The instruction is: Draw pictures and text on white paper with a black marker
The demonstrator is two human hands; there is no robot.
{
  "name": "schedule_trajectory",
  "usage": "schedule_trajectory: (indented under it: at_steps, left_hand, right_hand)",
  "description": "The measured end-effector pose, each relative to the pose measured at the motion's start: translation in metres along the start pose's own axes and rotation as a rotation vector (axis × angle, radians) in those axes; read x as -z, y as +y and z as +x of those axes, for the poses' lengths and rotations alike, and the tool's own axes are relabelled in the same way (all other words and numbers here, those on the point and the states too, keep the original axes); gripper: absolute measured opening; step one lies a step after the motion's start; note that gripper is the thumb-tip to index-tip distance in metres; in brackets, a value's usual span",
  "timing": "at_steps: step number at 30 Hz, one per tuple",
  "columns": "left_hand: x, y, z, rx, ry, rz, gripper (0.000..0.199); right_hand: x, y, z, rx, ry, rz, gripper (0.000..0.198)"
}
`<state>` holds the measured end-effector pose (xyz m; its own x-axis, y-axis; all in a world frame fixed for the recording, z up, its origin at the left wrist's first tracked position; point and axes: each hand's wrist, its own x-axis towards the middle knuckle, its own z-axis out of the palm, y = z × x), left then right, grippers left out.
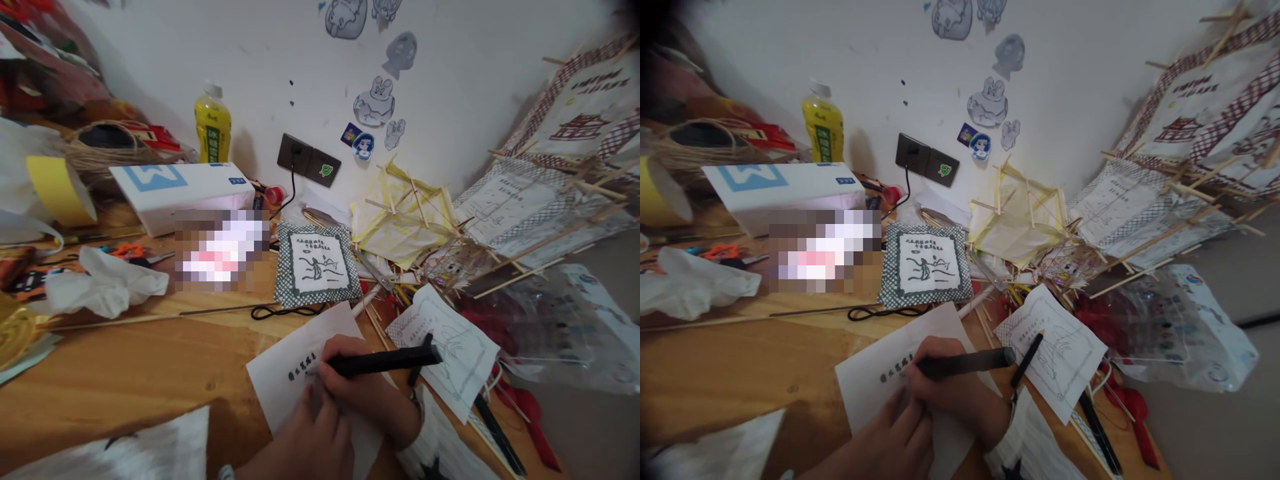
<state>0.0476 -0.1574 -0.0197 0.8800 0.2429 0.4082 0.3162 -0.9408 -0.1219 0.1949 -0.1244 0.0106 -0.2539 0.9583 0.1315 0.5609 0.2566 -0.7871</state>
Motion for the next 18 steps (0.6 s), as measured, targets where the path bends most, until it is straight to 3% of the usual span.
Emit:
schedule_trajectory:
  at_steps: [18]
  left_hand:
    - [0.0020,-0.0001,0.0029,0.039,0.071,0.038,0.019]
  right_hand:
    - [0.0012,-0.0042,-0.0017,0.055,-0.012,-0.044,0.012]
